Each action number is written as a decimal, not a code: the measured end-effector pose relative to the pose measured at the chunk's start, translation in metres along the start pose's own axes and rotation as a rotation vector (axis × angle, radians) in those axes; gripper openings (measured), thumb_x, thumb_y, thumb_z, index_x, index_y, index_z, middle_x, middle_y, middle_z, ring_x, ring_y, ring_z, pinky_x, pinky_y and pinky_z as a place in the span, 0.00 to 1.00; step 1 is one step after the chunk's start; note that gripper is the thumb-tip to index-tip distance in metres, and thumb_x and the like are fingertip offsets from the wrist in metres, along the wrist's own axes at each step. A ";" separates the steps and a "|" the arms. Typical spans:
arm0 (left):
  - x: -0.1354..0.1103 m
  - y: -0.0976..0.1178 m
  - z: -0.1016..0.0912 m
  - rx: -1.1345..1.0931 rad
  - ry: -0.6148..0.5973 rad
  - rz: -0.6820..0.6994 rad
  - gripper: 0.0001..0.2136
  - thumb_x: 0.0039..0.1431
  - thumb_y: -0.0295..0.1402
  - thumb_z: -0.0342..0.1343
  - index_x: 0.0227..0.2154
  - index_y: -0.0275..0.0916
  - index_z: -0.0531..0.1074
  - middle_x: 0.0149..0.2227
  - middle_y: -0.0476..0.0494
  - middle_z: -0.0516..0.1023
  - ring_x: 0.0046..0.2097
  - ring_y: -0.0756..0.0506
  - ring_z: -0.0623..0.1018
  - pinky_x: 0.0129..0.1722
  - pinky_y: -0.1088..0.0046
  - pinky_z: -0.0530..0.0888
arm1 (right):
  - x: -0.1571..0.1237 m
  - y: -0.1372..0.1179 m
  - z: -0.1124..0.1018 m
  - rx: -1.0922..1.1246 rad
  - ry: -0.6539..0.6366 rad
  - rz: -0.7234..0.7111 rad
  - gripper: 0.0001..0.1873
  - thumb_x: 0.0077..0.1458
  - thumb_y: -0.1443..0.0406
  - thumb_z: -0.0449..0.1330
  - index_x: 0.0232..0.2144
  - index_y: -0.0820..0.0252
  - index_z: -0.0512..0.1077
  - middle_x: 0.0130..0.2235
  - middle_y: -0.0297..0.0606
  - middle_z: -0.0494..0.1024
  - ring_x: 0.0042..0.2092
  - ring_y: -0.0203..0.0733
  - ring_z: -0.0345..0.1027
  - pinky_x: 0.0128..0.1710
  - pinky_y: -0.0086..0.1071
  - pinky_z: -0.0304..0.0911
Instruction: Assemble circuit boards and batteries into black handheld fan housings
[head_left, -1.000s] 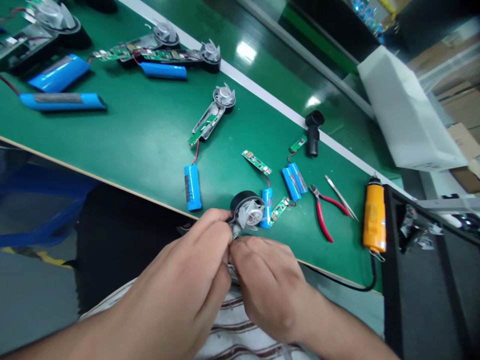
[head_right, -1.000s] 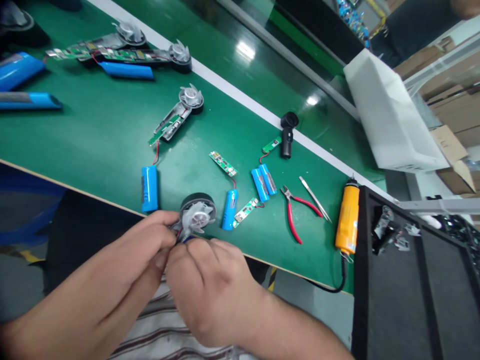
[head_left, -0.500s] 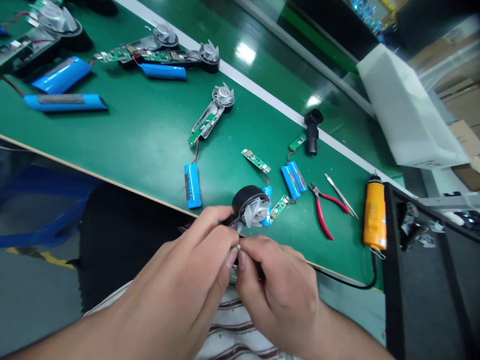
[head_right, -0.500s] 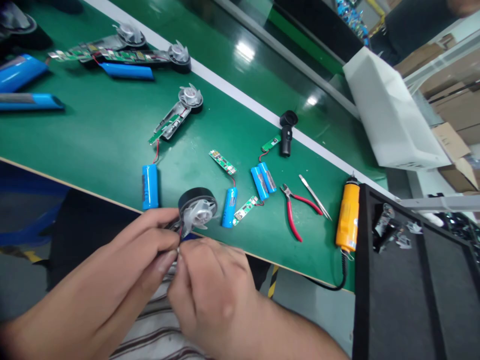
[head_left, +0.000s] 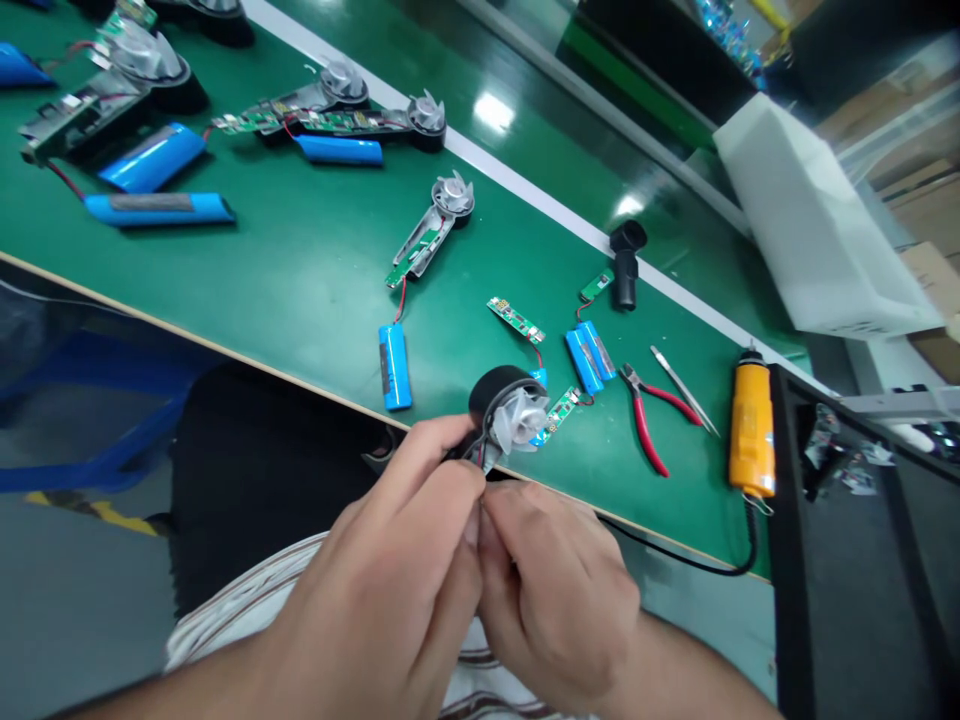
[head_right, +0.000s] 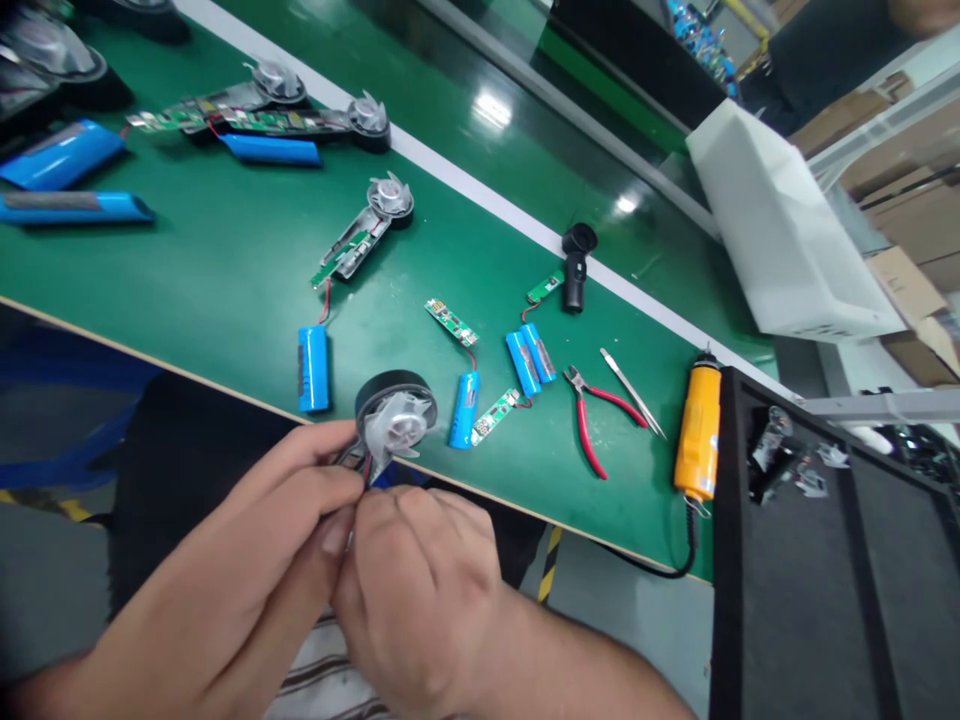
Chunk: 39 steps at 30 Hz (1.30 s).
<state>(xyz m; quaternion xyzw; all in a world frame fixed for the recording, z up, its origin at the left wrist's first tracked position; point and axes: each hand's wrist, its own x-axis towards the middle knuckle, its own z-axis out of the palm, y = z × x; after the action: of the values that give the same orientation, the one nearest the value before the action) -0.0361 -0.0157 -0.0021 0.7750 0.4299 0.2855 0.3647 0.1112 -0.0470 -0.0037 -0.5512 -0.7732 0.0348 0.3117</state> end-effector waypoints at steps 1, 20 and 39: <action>0.000 0.001 0.000 0.000 -0.003 -0.003 0.10 0.67 0.25 0.42 0.32 0.44 0.63 0.48 0.42 0.76 0.33 0.48 0.78 0.31 0.73 0.78 | 0.001 -0.001 0.000 -0.007 0.005 0.006 0.11 0.64 0.73 0.50 0.35 0.58 0.70 0.26 0.33 0.80 0.26 0.38 0.74 0.30 0.30 0.72; -0.011 -0.003 -0.003 0.241 -0.028 0.095 0.14 0.70 0.25 0.38 0.39 0.44 0.69 0.52 0.44 0.77 0.35 0.46 0.81 0.31 0.67 0.74 | 0.003 -0.002 -0.017 0.151 -0.092 0.060 0.13 0.70 0.69 0.49 0.35 0.61 0.70 0.26 0.34 0.79 0.25 0.38 0.74 0.27 0.30 0.68; -0.013 -0.010 0.008 0.227 -0.015 0.105 0.12 0.72 0.27 0.37 0.42 0.41 0.66 0.56 0.36 0.76 0.40 0.42 0.82 0.31 0.63 0.74 | -0.007 -0.010 -0.007 0.127 -0.054 0.146 0.11 0.69 0.70 0.50 0.38 0.61 0.72 0.28 0.34 0.81 0.27 0.36 0.76 0.29 0.28 0.67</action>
<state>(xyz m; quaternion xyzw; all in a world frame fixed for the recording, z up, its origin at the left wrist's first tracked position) -0.0409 -0.0263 -0.0162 0.8348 0.4155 0.2481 0.2624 0.1083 -0.0588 0.0032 -0.5839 -0.7354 0.1211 0.3219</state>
